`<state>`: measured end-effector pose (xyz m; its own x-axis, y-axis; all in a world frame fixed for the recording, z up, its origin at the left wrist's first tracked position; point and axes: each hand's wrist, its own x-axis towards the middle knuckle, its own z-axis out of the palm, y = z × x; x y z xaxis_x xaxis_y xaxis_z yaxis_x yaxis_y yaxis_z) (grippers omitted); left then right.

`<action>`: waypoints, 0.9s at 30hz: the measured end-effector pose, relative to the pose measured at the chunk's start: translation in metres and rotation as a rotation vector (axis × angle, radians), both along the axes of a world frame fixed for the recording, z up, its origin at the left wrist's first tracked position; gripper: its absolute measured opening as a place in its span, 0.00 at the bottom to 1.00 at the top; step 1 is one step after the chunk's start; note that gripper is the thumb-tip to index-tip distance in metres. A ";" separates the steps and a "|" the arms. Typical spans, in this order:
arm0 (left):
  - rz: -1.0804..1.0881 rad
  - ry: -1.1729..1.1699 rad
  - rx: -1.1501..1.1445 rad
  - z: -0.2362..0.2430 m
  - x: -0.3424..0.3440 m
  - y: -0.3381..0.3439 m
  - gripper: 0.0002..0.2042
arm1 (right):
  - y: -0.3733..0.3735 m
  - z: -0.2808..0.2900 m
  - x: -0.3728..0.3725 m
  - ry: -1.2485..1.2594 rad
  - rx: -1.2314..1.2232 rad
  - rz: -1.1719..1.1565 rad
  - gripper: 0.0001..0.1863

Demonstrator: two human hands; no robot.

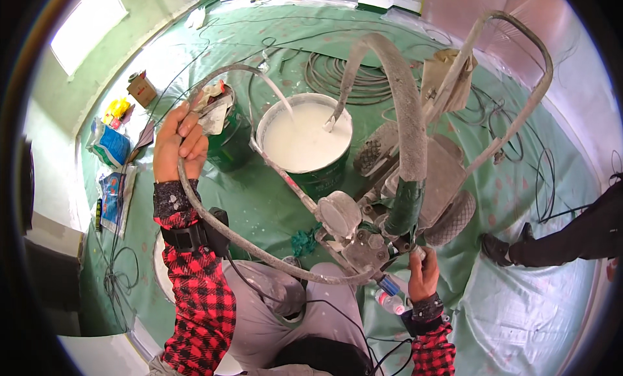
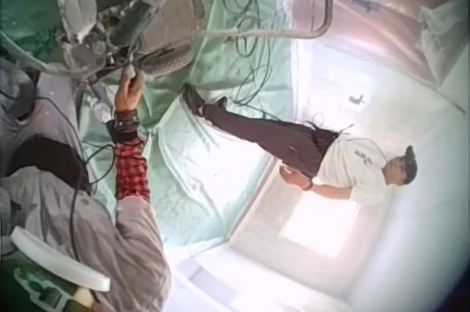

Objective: Adjusting the valves and hoses on an airless paint sprayer during setup.

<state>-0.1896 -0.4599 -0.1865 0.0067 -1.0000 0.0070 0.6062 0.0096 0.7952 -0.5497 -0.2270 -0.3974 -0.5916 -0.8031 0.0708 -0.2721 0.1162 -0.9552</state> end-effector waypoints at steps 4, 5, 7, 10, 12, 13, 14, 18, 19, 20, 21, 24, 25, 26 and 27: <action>0.005 -0.015 -0.003 0.001 0.002 0.002 0.09 | 0.004 0.001 -0.014 -0.705 0.228 0.025 0.25; 0.007 -0.016 -0.003 0.001 0.005 0.005 0.09 | 0.002 0.000 -0.016 -0.870 0.262 0.041 0.25; -0.023 0.000 0.002 0.000 0.006 0.004 0.06 | -0.002 0.005 -0.015 -0.840 0.308 -0.009 0.23; -0.002 0.026 0.016 0.002 0.000 0.004 0.05 | -0.002 -0.004 -0.005 0.285 -0.068 0.033 0.25; 0.016 0.024 0.009 0.002 0.001 0.005 0.05 | -0.003 -0.003 -0.003 0.340 -0.078 0.005 0.27; 0.027 0.022 0.003 0.002 0.001 0.005 0.04 | -0.003 -0.003 -0.005 0.234 -0.016 0.028 0.28; 0.028 0.021 0.004 0.001 0.001 0.006 0.04 | -0.003 -0.003 -0.007 0.129 0.046 0.046 0.29; 0.016 0.014 0.001 0.001 0.004 0.006 0.04 | -0.005 0.009 -0.021 -0.907 0.362 -0.012 0.31; 0.018 0.007 -0.001 0.001 0.006 0.006 0.04 | -0.001 0.007 -0.025 -0.718 0.366 0.045 0.23; 0.016 0.008 -0.001 0.001 0.005 0.005 0.04 | 0.001 0.004 -0.028 -0.528 0.365 0.103 0.16; 0.017 0.016 -0.002 0.000 0.004 0.005 0.05 | 0.003 0.001 -0.025 -0.527 0.365 0.102 0.16; 0.024 0.023 -0.003 0.001 0.002 0.005 0.05 | 0.005 -0.005 -0.015 0.086 0.002 0.092 0.16; 0.025 0.022 -0.007 0.002 0.001 0.005 0.05 | 0.005 -0.005 -0.015 0.164 0.018 0.070 0.15; 0.022 0.023 -0.004 0.001 0.001 0.004 0.05 | 0.005 -0.006 -0.015 0.244 0.035 0.040 0.14; 0.015 0.019 0.001 0.000 0.000 0.003 0.05 | 0.005 -0.006 -0.017 0.245 0.037 0.037 0.14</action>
<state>-0.1897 -0.4571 -0.1868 0.0214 -0.9998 0.0059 0.6213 0.0179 0.7834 -0.5667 -0.2218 -0.4032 -0.5304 -0.8288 0.1785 -0.4998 0.1357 -0.8554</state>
